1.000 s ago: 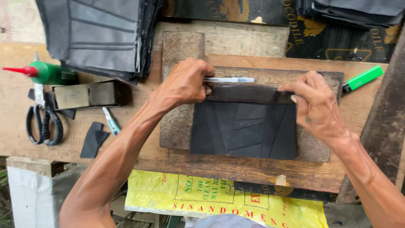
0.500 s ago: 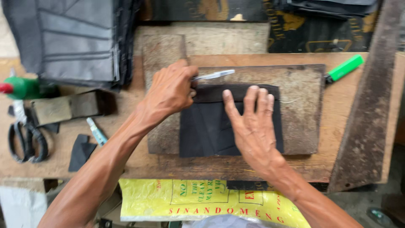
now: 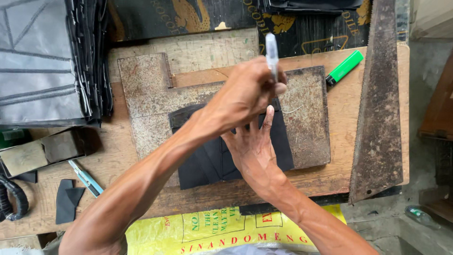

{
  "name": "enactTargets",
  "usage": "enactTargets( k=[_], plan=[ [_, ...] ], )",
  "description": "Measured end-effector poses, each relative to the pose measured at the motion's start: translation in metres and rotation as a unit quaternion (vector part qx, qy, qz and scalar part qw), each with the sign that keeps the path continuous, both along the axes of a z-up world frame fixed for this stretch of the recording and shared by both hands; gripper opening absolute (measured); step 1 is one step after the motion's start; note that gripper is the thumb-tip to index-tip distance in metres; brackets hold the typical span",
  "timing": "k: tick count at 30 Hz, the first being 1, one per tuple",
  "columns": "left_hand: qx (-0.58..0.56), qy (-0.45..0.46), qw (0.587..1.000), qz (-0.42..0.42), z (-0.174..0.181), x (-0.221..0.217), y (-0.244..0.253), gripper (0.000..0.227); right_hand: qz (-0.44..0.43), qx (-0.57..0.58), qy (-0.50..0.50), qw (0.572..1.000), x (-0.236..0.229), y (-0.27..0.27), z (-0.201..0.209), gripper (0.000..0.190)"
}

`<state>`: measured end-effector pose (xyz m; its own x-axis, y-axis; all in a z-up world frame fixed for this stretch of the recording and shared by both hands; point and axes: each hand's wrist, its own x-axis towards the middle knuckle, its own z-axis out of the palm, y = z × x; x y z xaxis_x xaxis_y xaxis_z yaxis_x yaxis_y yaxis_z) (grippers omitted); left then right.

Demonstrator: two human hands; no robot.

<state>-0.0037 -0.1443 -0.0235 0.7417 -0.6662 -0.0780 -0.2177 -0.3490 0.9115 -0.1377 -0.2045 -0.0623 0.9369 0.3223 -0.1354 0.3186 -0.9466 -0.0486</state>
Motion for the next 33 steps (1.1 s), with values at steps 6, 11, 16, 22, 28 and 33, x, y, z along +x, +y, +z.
enactTargets(
  k=[6, 11, 16, 22, 28, 33],
  plan=[
    [-0.015, -0.091, 0.995, -0.042, -0.019, -0.009, -0.017, 0.012, -0.001, -0.008, 0.038, 0.999, -0.005, -0.001, -0.017, 0.062],
    [0.021, -0.086, 0.995, -0.056, -0.02, -0.012, -0.017, 0.009, -0.005, 0.005, -0.048, 0.999, -0.013, -0.001, -0.016, 0.063],
    [0.035, -0.089, 0.994, -0.058, -0.018, -0.017, -0.017, 0.008, -0.013, 0.024, 0.031, 0.999, -0.014, -0.002, -0.024, 0.063],
    [0.088, -0.075, 0.993, -0.039, -0.02, -0.018, -0.026, 0.012, -0.027, 0.057, 0.025, 0.998, -0.012, -0.001, -0.028, 0.063],
    [0.065, -0.138, 0.986, -0.065, -0.02, -0.016, -0.017, 0.01, -0.013, 0.007, 0.008, 1.0, -0.01, 0.0, -0.019, 0.064],
    [0.064, -0.111, 0.991, -0.031, -0.016, -0.015, -0.018, 0.011, -0.025, 0.041, 0.035, 0.998, -0.008, -0.004, -0.023, 0.063]
  ],
)
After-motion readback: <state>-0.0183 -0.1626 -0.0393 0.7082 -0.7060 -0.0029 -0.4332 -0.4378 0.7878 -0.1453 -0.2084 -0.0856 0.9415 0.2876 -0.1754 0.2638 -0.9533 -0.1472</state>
